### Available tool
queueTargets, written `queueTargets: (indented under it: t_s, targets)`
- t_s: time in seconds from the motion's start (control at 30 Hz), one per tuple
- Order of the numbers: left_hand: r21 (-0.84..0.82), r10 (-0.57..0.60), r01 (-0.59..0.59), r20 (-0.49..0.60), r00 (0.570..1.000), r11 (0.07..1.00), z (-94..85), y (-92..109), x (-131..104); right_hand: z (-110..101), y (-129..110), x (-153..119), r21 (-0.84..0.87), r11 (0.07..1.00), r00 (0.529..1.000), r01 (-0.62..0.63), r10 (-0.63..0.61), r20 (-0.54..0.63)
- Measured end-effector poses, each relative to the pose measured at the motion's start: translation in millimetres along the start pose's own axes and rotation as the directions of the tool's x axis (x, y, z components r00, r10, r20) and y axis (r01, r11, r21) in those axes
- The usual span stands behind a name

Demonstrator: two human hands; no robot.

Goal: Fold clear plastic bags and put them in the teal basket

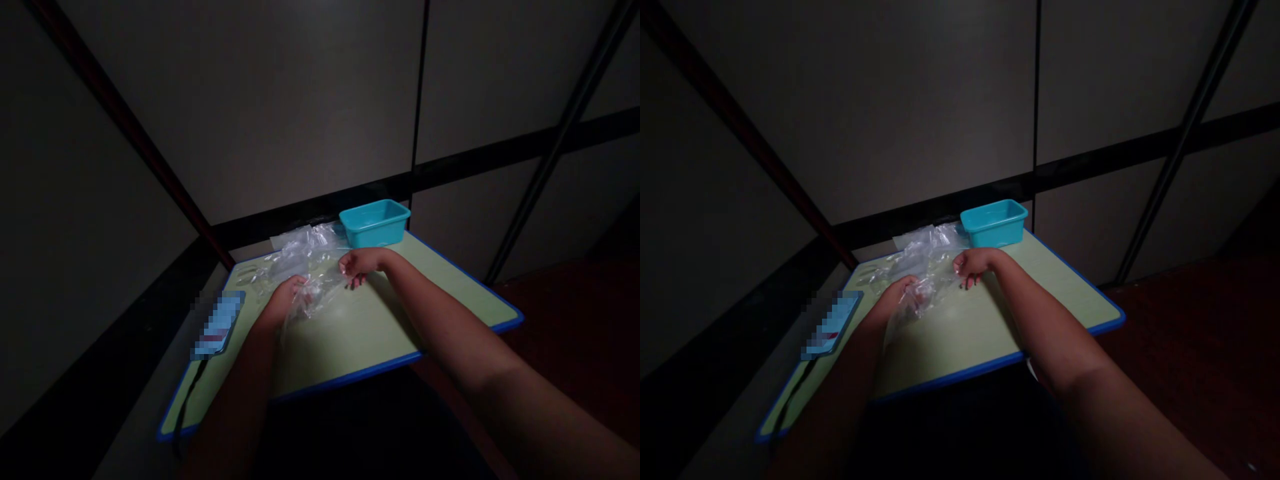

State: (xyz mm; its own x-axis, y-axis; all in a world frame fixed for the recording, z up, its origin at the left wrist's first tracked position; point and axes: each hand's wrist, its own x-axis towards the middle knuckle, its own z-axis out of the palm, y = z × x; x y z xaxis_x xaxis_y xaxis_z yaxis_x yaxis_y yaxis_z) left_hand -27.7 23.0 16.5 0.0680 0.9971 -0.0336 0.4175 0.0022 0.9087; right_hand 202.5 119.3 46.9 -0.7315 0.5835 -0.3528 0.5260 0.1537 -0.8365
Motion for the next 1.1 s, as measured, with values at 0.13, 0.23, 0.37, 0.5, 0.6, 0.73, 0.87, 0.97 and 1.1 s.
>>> queueTargets:
  t_s: [0.13, 0.23, 0.37, 0.5, 0.6, 0.73, 0.87, 0.97, 1.1]
  targets:
    - [0.151, 0.121, -0.117, -0.013, 0.993, 0.981, 5.0, -6.4, 2.2, 0.0, -1.0, 0.5, -0.201, 0.975, 0.996, -0.092, 0.090, -0.019]
    - [0.275, 0.223, -0.212, -0.008, 0.975, 0.938, 7.5, -8.8, 4.9, 4.6, -3.4, 2.5, -0.289, 0.954, 0.996, -0.083, 0.075, -0.040]
    - [0.398, 0.308, -0.271, -0.029, 0.951, 0.876, 1.6, -7.0, 6.6, 11.1, -7.4, 3.9, -0.400, 0.917, 0.990, -0.011, -0.046, -0.132]
    - [0.504, 0.312, -0.211, -0.123, 0.942, 0.837, -8.2, -3.2, 4.3, 20.7, -14.7, 4.8, -0.484, 0.863, 0.924, 0.143, -0.291, -0.246]
    - [0.602, 0.249, -0.105, -0.161, 0.955, 0.792, -11.1, -2.3, 1.2, 32.3, -21.2, 5.8, -0.403, 0.848, 0.900, 0.343, -0.420, -0.116]
    - [0.732, 0.084, -0.019, -0.052, 0.995, 0.681, -6.3, -3.6, -3.9, 50.3, -26.1, 7.6, -0.157, 0.896, 0.896, 0.416, -0.374, 0.241]
    - [0.803, -0.062, 0.057, -0.025, 0.998, 0.593, -1.7, -7.1, -5.3, 64.9, -27.8, 8.2, -0.115, 0.947, 0.841, 0.298, -0.204, 0.502]
    - [0.820, -0.056, 0.119, -0.106, 0.993, 0.560, -2.4, -10.3, -3.8, 71.9, -29.1, 6.9, -0.187, 0.966, 0.792, 0.177, -0.027, 0.610]
    - [0.816, 0.039, 0.169, -0.228, 0.973, 0.553, -4.6, -10.6, -2.8, 74.1, -29.0, 4.9, -0.257, 0.964, 0.771, 0.059, 0.120, 0.625]
